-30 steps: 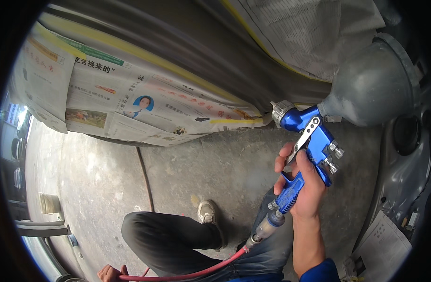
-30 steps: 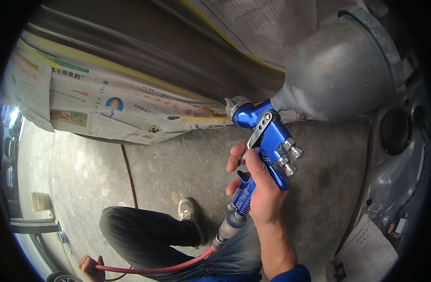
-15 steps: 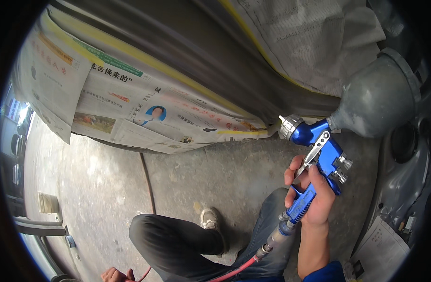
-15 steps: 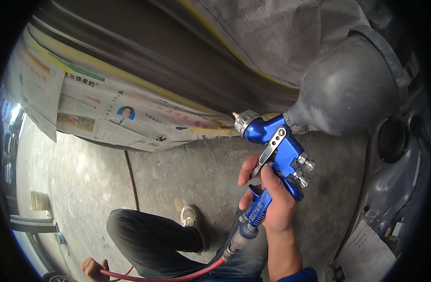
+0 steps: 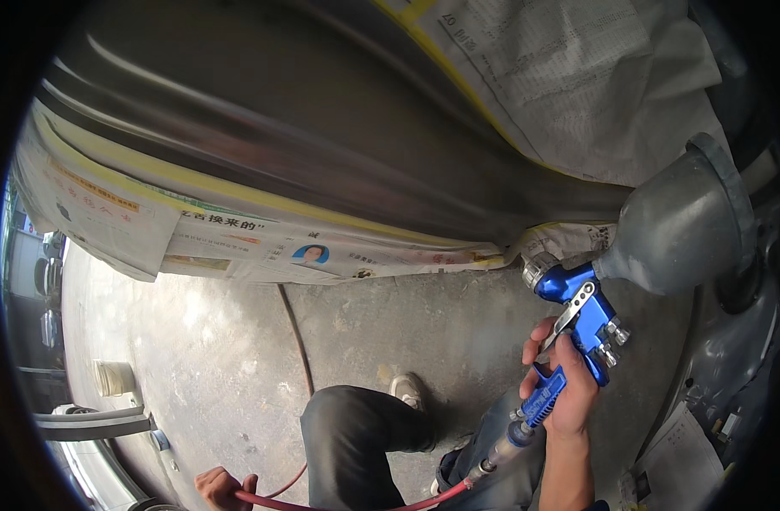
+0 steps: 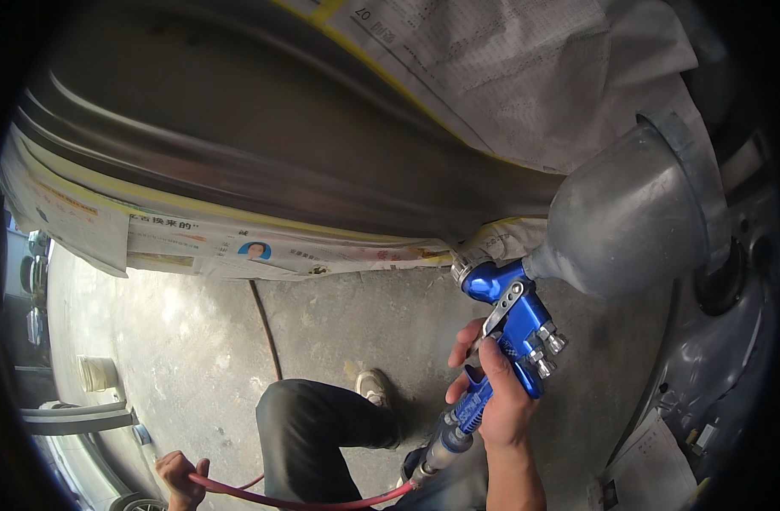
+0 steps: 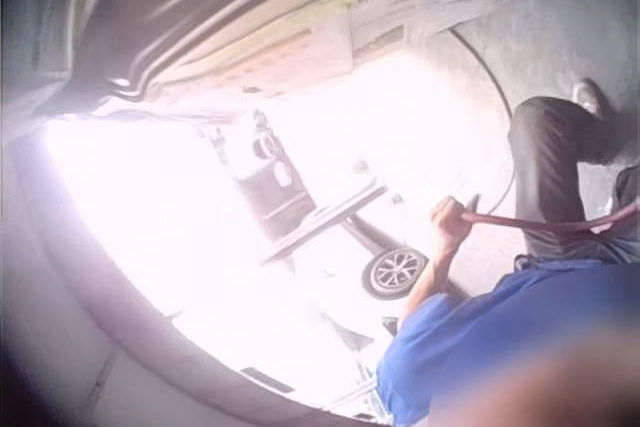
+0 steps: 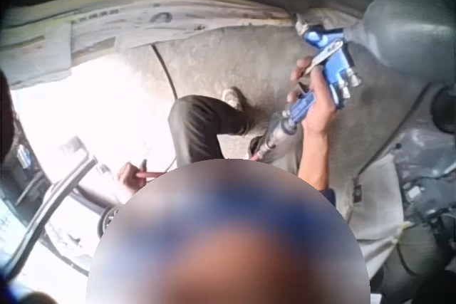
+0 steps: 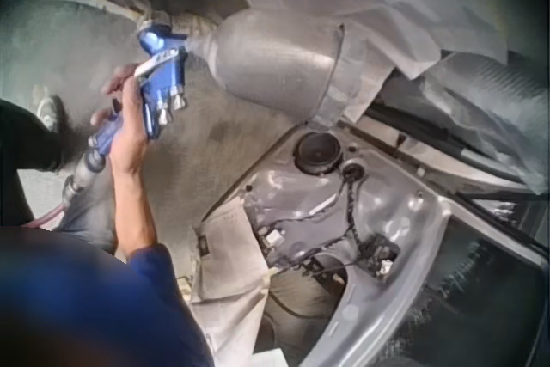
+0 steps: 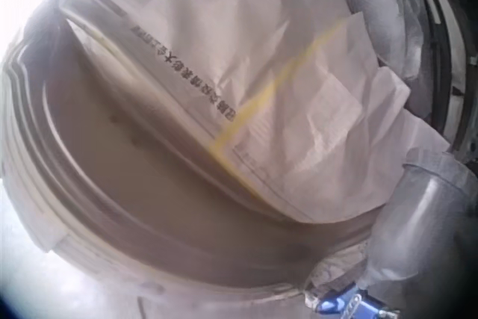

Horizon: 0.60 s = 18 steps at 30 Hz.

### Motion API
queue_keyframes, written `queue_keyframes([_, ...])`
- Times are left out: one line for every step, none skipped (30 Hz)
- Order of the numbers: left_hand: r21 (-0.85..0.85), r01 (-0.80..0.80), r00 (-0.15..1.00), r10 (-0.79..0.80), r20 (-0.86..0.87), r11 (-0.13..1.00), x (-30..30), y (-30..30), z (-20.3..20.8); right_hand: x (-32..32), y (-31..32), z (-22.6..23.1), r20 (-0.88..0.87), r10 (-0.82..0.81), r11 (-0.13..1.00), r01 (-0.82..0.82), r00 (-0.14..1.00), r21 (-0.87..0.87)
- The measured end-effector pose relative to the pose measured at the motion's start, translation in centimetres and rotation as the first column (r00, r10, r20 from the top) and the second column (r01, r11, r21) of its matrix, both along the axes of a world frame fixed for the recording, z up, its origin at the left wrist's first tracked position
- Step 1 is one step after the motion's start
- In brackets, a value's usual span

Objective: The person uses a blue spray gun to apply paint to a car bumper that is masked with newspaper and tape. After spraying, the person walks to a workbench, pours paint into the spray gun cup, and stirs the mixture with a stick.

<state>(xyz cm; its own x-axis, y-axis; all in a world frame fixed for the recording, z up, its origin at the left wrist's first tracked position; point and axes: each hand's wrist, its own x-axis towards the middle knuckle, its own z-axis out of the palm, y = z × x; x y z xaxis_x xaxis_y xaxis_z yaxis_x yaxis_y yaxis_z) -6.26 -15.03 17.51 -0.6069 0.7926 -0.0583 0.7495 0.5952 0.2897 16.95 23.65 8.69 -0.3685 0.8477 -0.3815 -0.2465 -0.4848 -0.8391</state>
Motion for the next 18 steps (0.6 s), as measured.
queue_keyframes([-0.009,-0.004,1.000,0.004,0.002,1.000,-0.3,-0.1,1.5,-0.4,0.0,1.3,-0.026,0.029,0.999,-0.029,0.999,-0.017])
queue_keyframes([-0.015,-0.009,1.000,0.009,0.002,1.000,-0.4,-0.4,2.8,-0.8,-0.2,2.5,-0.046,0.055,0.998,-0.056,0.997,-0.028])
queue_keyframes([-0.023,-0.015,1.000,0.015,0.002,1.000,-0.5,-0.8,4.3,-1.1,-0.2,3.7,-0.102,0.115,0.992,-0.120,0.988,-0.043])
queue_keyframes([0.011,-0.049,0.997,0.048,0.060,0.999,-0.7,-1.1,5.4,-1.5,-0.3,4.9,-0.116,0.152,0.987,-0.157,0.982,-0.035])
queue_keyframes([-0.012,-0.053,0.997,0.053,0.051,0.999,-0.6,-1.5,6.5,-1.9,-0.4,5.9,-0.131,0.189,0.981,-0.194,0.973,-0.023])
queue_keyframes([-0.031,-0.056,0.998,0.057,0.041,0.998,-0.6,-2.0,7.6,-2.1,-0.6,7.0,-0.151,0.211,0.976,-0.217,0.966,-0.024])
queue_keyframes([-0.048,-0.058,0.998,0.060,0.030,0.997,-0.4,-2.4,8.6,-2.2,-0.8,7.9,-0.171,0.237,0.969,-0.245,0.956,-0.027])
queue_keyframes([-0.065,-0.096,0.994,0.099,0.049,0.993,-0.1,-2.8,9.5,-2.3,-0.7,8.7,-0.201,0.280,0.955,-0.294,0.939,-0.044])
queue_keyframes([-0.089,-0.117,0.991,0.123,0.061,0.989,0.2,-3.1,10.4,-2.3,-0.7,9.3,-0.233,0.321,0.938,-0.342,0.918,-0.058])
queue_keyframes([-0.112,-0.137,0.987,0.145,0.071,0.984,0.5,-3.4,11.1,-2.4,-0.7,9.8,-0.225,0.284,0.951,-0.303,0.932,-0.057])
queue_keyframes([-0.137,-0.156,0.983,0.168,0.081,0.978,0.8,-3.7,11.9,-2.5,-0.9,10.2,-0.218,0.245,0.963,-0.263,0.945,-0.056])
queue_keyframes([-0.152,-0.150,0.982,0.165,0.091,0.977,0.9,-4.0,12.6,-2.7,-1.0,10.6,-0.192,0.207,0.973,-0.222,0.959,-0.063])
queue_keyframes([-0.158,-0.168,0.975,0.188,0.119,0.973,1.1,-4.2,13.3,-2.6,-0.9,11.0,-0.133,0.182,0.979,-0.192,0.974,-0.067])
queue_keyframes([-0.157,-0.171,0.974,0.190,0.120,0.973,1.2,-4.4,14.2,-2.7,-0.9,11.4,-0.062,0.135,0.986,-0.140,0.989,-0.093])
queue_keyframes([-0.155,-0.173,0.974,0.192,0.120,0.973,1.4,-4.7,15.1,-2.7,-0.8,11.8,0.013,0.084,0.990,-0.082,0.996,-0.113])
queue_keyframes([-0.184,-0.191,0.972,0.212,0.102,0.964,1.4,-4.9,16.0,-2.8,-0.7,12.3,0.078,0.085,0.990,-0.075,0.993,-0.118])
queue_keyframes([-0.167,-0.174,0.976,0.192,0.099,0.970,1.0,-5.0,16.6,-3.0,-0.7,12.8,0.144,0.037,0.991,-0.018,0.989,-0.131])
queue_keyframes([-0.190,-0.192,0.976,0.207,0.063,0.963,0.9,-5.2,17.6,-3.2,-0.6,13.3,0.173,0.039,0.990,-0.015,0.984,-0.143])
